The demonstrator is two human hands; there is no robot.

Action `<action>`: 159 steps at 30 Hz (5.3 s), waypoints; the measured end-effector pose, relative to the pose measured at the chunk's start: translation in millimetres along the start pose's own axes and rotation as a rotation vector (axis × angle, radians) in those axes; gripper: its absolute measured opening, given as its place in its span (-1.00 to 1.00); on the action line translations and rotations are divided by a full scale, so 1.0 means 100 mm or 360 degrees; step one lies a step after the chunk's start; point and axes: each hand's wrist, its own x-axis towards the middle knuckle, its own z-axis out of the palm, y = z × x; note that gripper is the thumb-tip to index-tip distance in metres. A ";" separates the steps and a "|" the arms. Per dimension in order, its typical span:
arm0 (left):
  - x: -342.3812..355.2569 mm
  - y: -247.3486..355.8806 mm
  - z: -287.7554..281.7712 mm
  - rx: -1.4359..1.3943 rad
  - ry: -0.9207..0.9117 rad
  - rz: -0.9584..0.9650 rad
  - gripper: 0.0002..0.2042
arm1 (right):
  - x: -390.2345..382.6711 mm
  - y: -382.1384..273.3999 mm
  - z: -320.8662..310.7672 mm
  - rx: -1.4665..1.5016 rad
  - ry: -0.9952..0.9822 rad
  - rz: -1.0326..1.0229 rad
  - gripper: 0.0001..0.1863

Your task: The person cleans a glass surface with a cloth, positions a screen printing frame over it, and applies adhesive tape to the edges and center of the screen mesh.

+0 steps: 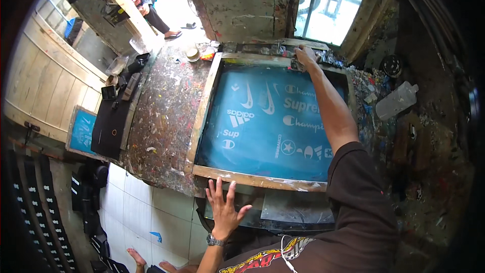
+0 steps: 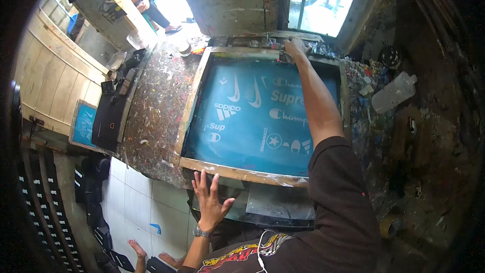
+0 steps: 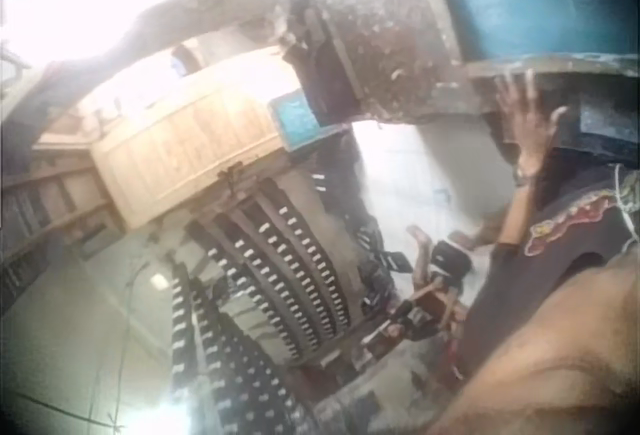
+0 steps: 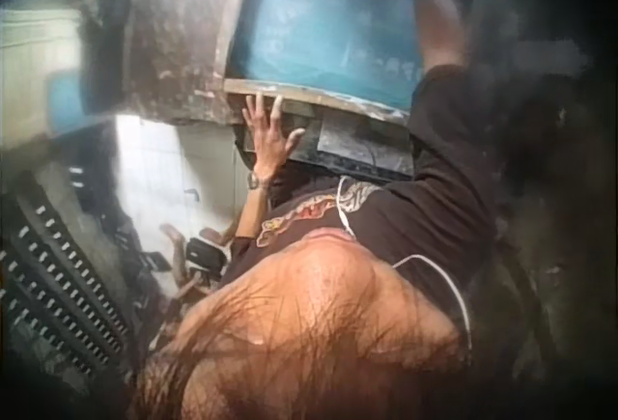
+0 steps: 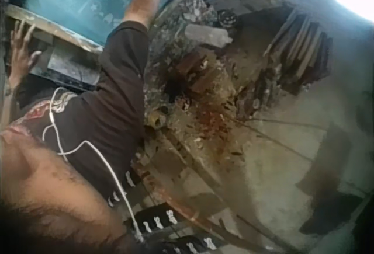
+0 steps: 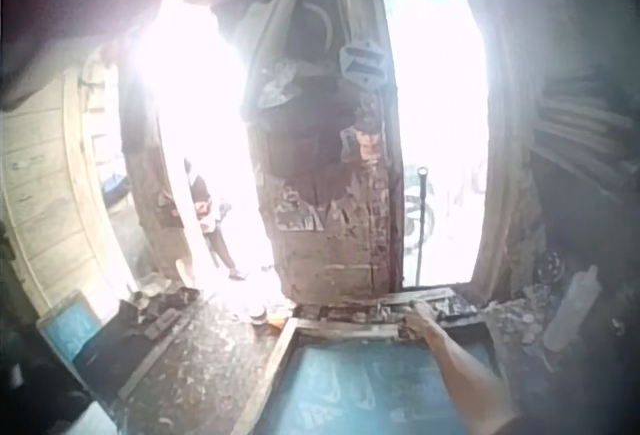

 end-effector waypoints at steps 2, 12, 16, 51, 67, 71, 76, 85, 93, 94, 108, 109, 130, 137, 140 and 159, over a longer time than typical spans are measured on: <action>0.20 0.00 0.03 -0.0042 0.0074 -0.0087 -0.06 | 0.34 0.34 -0.15 0.0098 -0.0003 -0.0040 -0.55; 0.73 -0.27 -0.02 0.0387 0.0044 0.0074 -0.03 | 0.16 0.05 0.06 -0.0312 0.0287 0.0075 -0.52; 0.73 -0.29 -0.03 0.0394 0.0019 -0.0040 -0.03 | -0.16 -0.43 -0.11 -0.0717 0.0120 -0.0233 -0.62; 0.68 -0.44 0.32 0.0086 0.0446 0.0227 -0.35 | -1.97 -0.83 0.44 0.0094 -0.0718 -0.1159 -0.64; 0.71 -0.48 0.22 -0.0001 0.0439 0.0259 -0.29 | -1.89 -0.81 0.56 0.0065 -0.0745 -0.1146 -0.60; 0.66 -0.50 0.28 0.0109 0.0452 0.0293 -0.24 | -1.91 -0.89 0.57 0.0024 -0.0762 -0.1149 -0.59; 0.62 -0.44 0.22 0.0020 0.0397 0.0208 -0.26 | -1.88 -0.87 0.61 0.0041 -0.0781 -0.1138 -0.58; 0.67 -0.51 0.37 0.0352 0.0580 0.0304 -0.32 | -1.75 -0.76 0.55 0.0007 -0.0751 -0.1079 -0.55; 0.73 -0.42 0.26 0.0144 0.0478 0.0265 -0.32 | -1.46 -0.67 0.48 -0.0043 -0.0668 -0.1057 -0.53; 0.73 -0.41 0.24 0.0105 0.0467 0.0275 -0.37 | -1.43 -0.63 0.48 -0.0052 -0.0650 -0.1045 -0.53; 0.73 -0.60 0.07 -0.0010 0.0244 0.0228 -0.28 | 0.28 0.04 -0.12 -0.0554 -0.0269 -0.0735 -0.48; 0.76 -0.50 -0.17 0.0063 0.0168 0.0150 -0.27 | 0.51 -0.03 -0.19 -0.0722 -0.0292 -0.0667 -0.48; 0.78 -0.46 -0.08 0.0105 0.0058 0.0092 -0.05 | -0.87 -0.57 -0.67 -0.0143 -0.0534 -0.0888 -0.69; 0.65 -0.47 0.15 0.0144 0.0300 0.0250 -0.16 | -2.13 -0.56 -0.32 0.0275 -0.0770 -0.1058 -0.70; 0.56 -0.44 0.26 0.0328 0.0434 0.0220 -0.20 | -2.14 -0.88 0.08 0.0258 -0.0868 -0.1257 -0.71; 0.64 -0.47 0.35 0.0033 0.0482 0.0284 -0.24 | -2.03 -2.91 2.35 0.0018 -0.0760 -0.1761 -0.73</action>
